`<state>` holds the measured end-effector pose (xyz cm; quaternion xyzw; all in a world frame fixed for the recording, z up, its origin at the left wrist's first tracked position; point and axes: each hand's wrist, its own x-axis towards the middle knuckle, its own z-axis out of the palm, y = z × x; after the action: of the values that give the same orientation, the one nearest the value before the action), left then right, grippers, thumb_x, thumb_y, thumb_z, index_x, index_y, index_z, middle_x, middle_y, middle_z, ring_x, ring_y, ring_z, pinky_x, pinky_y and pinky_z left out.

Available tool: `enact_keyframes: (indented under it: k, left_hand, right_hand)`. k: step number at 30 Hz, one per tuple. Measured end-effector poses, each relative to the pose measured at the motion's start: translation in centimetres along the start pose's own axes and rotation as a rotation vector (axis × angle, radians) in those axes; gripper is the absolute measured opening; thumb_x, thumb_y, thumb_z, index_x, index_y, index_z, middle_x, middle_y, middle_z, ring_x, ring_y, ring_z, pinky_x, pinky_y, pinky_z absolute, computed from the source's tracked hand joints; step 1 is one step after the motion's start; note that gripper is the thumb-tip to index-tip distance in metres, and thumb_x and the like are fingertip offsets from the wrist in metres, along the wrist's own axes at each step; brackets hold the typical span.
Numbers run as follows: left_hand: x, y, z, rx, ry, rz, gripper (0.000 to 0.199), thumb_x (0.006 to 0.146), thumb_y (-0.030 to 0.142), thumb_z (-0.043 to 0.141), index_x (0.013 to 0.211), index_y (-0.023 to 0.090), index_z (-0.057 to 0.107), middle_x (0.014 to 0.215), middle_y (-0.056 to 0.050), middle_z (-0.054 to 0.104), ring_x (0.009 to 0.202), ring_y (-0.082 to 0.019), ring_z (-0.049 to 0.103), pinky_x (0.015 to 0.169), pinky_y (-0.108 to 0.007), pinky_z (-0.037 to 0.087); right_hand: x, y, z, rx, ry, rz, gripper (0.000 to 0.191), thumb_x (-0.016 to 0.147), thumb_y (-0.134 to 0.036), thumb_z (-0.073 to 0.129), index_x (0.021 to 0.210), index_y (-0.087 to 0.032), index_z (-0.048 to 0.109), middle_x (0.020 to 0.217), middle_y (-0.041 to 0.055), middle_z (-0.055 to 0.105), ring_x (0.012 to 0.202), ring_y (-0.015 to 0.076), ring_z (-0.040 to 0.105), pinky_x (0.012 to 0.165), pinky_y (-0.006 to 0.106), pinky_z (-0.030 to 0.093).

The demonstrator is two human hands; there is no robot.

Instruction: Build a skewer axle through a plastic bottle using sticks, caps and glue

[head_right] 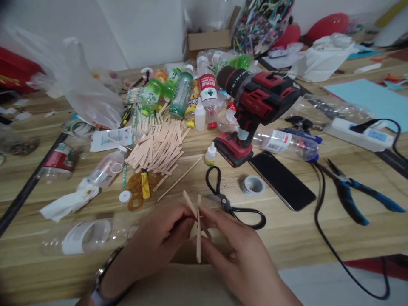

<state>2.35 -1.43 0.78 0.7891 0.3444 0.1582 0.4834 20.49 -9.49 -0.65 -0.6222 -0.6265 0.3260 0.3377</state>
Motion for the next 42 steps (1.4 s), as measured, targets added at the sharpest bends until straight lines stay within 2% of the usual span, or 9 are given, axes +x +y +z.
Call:
enact_keyframes:
  k: [5, 10, 15, 19, 21, 25, 28, 36, 42]
  left_hand:
    - [0.1, 0.2, 0.1, 0.015, 0.001, 0.052, 0.025, 0.096, 0.011, 0.041, 0.097, 0.019, 0.065, 0.09, -0.003, 0.072, 0.083, -0.017, 0.064, 0.079, -0.029, 0.048]
    - [0.0, 0.1, 0.5, 0.177, 0.069, 0.083, 0.023, 0.095, 0.014, 0.045, 0.111, 0.017, 0.062, 0.1, -0.007, 0.073, 0.09, -0.021, 0.066, 0.083, -0.034, 0.052]
    - [-2.0, -0.2, -0.9, 0.377, 0.324, 0.215, 0.019, 0.098, 0.016, 0.046, 0.112, 0.015, 0.059, 0.106, -0.009, 0.071, 0.106, -0.024, 0.061, 0.097, -0.04, 0.048]
    - [-4.8, -1.2, -3.2, 0.467, 0.535, 0.127, 0.019, 0.098, 0.015, 0.047, 0.114, 0.018, 0.057, 0.108, -0.007, 0.069, 0.11, -0.022, 0.059, 0.098, -0.037, 0.047]
    - [-6.0, -2.1, -4.0, 0.55, 0.581, 0.048, 0.016, 0.098, 0.015, 0.047, 0.11, 0.019, 0.057, 0.107, -0.008, 0.069, 0.108, -0.023, 0.06, 0.094, -0.038, 0.048]
    - [-7.2, -3.8, -4.0, 0.617, 0.588, -0.017, 0.014, 0.098, 0.018, 0.047, 0.106, 0.021, 0.058, 0.105, -0.008, 0.069, 0.105, -0.025, 0.062, 0.09, -0.041, 0.049]
    - [-7.3, -4.4, -3.5, 0.606, 0.565, -0.01, 0.014, 0.099, 0.018, 0.047, 0.105, 0.021, 0.059, 0.104, -0.008, 0.069, 0.105, -0.025, 0.062, 0.091, -0.042, 0.049]
    - [-6.7, -4.3, -2.9, 0.588, 0.527, 0.041, 0.013, 0.099, 0.018, 0.048, 0.101, 0.019, 0.06, 0.1, -0.008, 0.072, 0.105, -0.026, 0.062, 0.091, -0.043, 0.049]
    - [-6.4, -4.0, -2.0, 0.502, 0.45, 0.047, 0.015, 0.099, 0.017, 0.047, 0.094, 0.02, 0.061, 0.095, -0.005, 0.072, 0.103, -0.026, 0.062, 0.09, -0.042, 0.049]
  right_hand:
    - [0.1, 0.3, 0.7, -0.072, 0.035, 0.024, 0.044, 0.091, -0.025, 0.059, 0.134, -0.022, 0.062, 0.117, 0.0089, 0.076, 0.105, 0.0236, 0.074, 0.087, 0.032, 0.061]
    - [0.4, 1.4, 1.5, -0.022, 0.113, 0.105, 0.032, 0.093, -0.038, 0.058, 0.12, -0.026, 0.071, 0.112, 0.0067, 0.078, 0.091, 0.0225, 0.077, 0.064, 0.025, 0.063]
    - [0.7, 3.2, 1.9, 0.025, 0.199, 0.254, 0.04, 0.085, -0.051, 0.065, 0.114, -0.024, 0.074, 0.097, 0.0054, 0.08, 0.074, 0.0202, 0.076, 0.052, 0.021, 0.059]
    - [1.0, 3.3, 2.1, 0.028, 0.187, 0.287, 0.043, 0.082, -0.054, 0.067, 0.113, -0.025, 0.075, 0.088, 0.0031, 0.08, 0.07, 0.0188, 0.074, 0.053, 0.021, 0.057]
    - [1.0, 3.0, 2.1, 0.014, 0.212, 0.275, 0.043, 0.081, -0.055, 0.066, 0.11, -0.025, 0.076, 0.089, 0.0034, 0.08, 0.068, 0.0181, 0.073, 0.053, 0.021, 0.057]
    - [1.1, 2.7, 2.2, 0.013, 0.227, 0.269, 0.044, 0.081, -0.057, 0.065, 0.108, -0.024, 0.076, 0.083, 0.0046, 0.078, 0.066, 0.0183, 0.071, 0.05, 0.021, 0.055]
    - [1.0, 3.0, 2.3, 0.05, 0.21, 0.262, 0.043, 0.083, -0.056, 0.065, 0.109, -0.023, 0.075, 0.079, 0.004, 0.076, 0.068, 0.0175, 0.071, 0.058, 0.021, 0.057]
    - [0.4, 3.4, 2.3, 0.107, 0.178, 0.298, 0.043, 0.085, -0.054, 0.066, 0.115, -0.025, 0.074, 0.087, 0.0048, 0.077, 0.072, 0.0173, 0.071, 0.054, 0.02, 0.056]
    - [0.4, 3.5, 2.2, 0.089, 0.181, 0.274, 0.041, 0.083, -0.052, 0.067, 0.112, -0.025, 0.075, 0.094, 0.0049, 0.078, 0.078, 0.0179, 0.073, 0.06, 0.02, 0.058]
